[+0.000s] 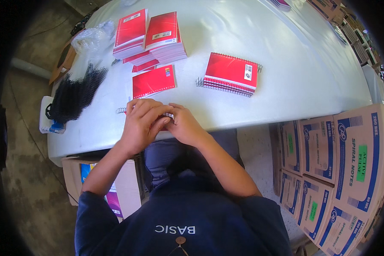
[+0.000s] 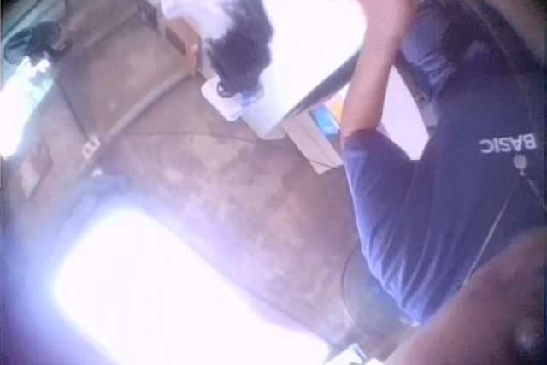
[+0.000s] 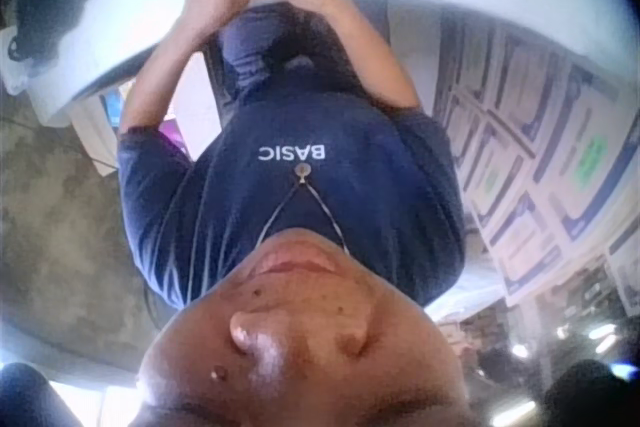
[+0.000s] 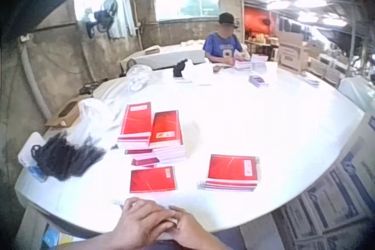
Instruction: The person picks up a red notebook and a plastic spiral coil, threads the coil through the holes by hand, and adds the finished notebook to a stack.
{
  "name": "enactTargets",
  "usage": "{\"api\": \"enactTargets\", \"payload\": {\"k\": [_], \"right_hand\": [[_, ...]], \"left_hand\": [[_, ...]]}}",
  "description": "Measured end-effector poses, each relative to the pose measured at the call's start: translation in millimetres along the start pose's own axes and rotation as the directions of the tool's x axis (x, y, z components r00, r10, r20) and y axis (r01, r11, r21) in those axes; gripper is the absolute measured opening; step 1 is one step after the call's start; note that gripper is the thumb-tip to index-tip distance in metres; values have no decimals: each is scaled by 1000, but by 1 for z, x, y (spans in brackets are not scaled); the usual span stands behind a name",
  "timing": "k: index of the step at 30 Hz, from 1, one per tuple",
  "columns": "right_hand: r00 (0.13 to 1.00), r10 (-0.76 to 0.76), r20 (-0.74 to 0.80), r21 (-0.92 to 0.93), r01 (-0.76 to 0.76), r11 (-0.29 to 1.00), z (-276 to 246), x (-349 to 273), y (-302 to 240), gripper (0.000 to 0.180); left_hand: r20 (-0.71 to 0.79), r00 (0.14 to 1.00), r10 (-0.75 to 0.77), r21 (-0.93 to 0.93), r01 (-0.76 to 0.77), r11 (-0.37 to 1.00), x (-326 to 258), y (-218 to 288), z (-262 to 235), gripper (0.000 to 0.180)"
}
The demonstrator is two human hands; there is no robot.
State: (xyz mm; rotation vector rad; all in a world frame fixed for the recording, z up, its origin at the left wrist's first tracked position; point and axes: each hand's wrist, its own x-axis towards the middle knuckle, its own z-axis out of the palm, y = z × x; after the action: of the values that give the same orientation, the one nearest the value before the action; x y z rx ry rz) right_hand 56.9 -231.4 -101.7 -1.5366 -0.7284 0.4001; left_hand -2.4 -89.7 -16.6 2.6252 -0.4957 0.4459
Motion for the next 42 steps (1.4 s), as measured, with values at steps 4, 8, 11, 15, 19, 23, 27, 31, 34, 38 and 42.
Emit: {"api": "enactTargets", "payload": {"k": [4, 8, 11, 15, 19, 23, 27, 31, 34, 38, 42], "right_hand": [[996, 21, 84, 143, -33, 989, -2, 4, -13, 27], [996, 66, 61, 186, -76, 979, 1, 2, -22, 25], [989, 104, 104, 165, -120, 979, -6, 1, -28, 21], [981, 66, 182, 89, -83, 993, -10, -5, -30, 20], [985, -171, -36, 30, 172, 985, -27, -16, -33, 24], [855, -295, -427, -176, 241, 954, -112, -21, -77, 27], [834, -400, -381, -599, 108, 794, -181, -14, -56, 27], [864, -278, -420, -493, 40, 869, -178, -39, -14, 43], [677, -148, -721, -194, 8, 981, -153, -18, -5, 50], [573, -104, -813, -215, -129, 968, -135, -2, 2, 48], [445, -114, -888, -223, -201, 954, -126, 9, -5, 41]], "left_hand": [[158, 986, -54, -136, 76, 988, 14, 1, -20, 21], [109, 994, -24, -113, 36, 993, 16, 3, -16, 19], [152, 987, -52, -126, 71, 989, 19, 10, -19, 18], [274, 955, -114, -39, 130, 991, 26, 16, -31, 18], [28, 994, -107, -96, 110, 989, 50, 36, -31, 19], [225, 959, -171, -221, 222, 950, 96, 26, -42, 25], [-401, 882, 248, -20, -279, 960, 136, -8, 62, 26], [-354, 934, 55, -82, -89, 993, 119, -15, 109, 36], [-394, 902, -179, -260, 77, 962, 127, -17, 117, 39], [-275, 798, -536, -673, 238, 700, 126, 2, 136, 34], [-315, 759, -570, -701, 219, 679, 124, 2, 137, 27]]}}
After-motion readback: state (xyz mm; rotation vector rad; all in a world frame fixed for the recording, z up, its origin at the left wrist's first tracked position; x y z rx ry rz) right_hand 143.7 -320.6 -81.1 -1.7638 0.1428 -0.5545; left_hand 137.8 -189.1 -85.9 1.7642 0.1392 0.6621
